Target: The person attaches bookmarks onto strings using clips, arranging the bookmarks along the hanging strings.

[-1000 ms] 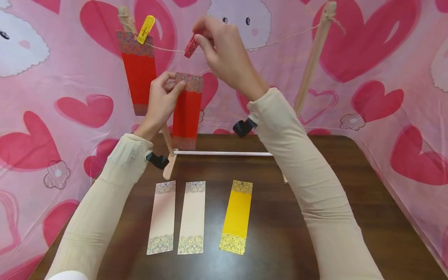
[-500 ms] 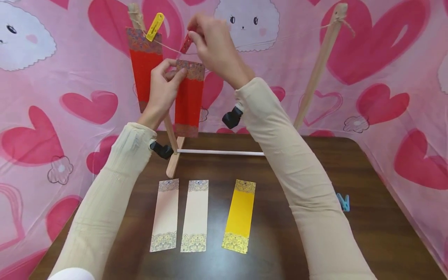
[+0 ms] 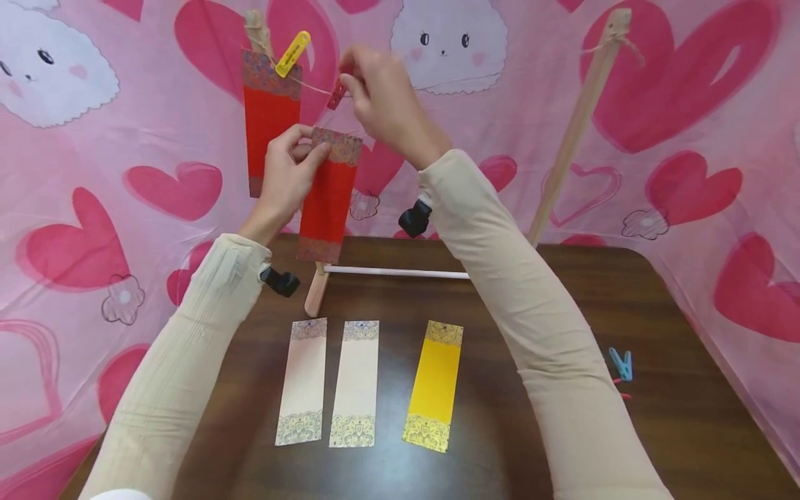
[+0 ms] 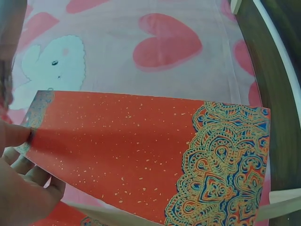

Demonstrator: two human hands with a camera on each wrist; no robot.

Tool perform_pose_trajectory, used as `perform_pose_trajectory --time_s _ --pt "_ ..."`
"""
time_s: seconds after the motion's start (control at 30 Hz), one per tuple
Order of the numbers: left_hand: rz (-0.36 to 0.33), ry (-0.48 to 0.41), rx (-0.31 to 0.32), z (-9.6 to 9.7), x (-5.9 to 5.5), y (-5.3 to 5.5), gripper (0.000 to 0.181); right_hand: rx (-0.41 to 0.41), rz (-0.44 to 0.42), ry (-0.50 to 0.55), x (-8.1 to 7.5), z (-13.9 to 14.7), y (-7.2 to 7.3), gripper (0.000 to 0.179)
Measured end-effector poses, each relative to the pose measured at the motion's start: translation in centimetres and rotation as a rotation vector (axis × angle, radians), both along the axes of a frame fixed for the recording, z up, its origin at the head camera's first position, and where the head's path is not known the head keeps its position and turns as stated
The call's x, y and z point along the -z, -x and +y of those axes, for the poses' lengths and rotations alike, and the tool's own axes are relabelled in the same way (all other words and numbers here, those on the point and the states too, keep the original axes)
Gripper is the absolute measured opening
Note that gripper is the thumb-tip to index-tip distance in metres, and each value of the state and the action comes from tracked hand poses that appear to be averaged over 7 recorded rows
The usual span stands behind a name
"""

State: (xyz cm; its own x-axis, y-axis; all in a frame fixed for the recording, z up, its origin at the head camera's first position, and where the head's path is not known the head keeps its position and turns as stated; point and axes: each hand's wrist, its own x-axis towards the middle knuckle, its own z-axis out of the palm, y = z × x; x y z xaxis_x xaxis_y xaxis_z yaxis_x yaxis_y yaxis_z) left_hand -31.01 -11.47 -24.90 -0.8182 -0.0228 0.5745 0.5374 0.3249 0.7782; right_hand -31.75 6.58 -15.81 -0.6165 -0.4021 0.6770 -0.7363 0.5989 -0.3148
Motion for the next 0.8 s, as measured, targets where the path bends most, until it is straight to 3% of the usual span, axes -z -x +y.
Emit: perform_pose_trajectory --time_s 0.27,0.4,0.63,0.7,0.8 --pt "-0.025 0.019 0.035 -0.9 0.0 0.2 0.017 -0.068 -0.195 -0.009 1.2 0.5 0.6 0.020" --pt "-0.005 0.016 0.069 -1.1 -0.1 -0.1 0.017 -0.069 -0.201 -0.045 1.1 0.7 0.4 0.021" --pt "0.027 0.017 0.115 -0.2 -2.2 -2.9 0.015 -0.067 -0.203 -0.078 0.8 0.5 0.0 0.023" --pt "0.028 0.014 0.125 0.0 -2.4 -3.0 0.015 -0.076 -0.215 -0.069 0.8 0.5 0.0 0.022" --pt "0.033 -0.006 0.140 -0.1 -2.1 -2.2 0.015 -0.083 -0.233 -0.057 0.7 0.5 0.0 0.021"
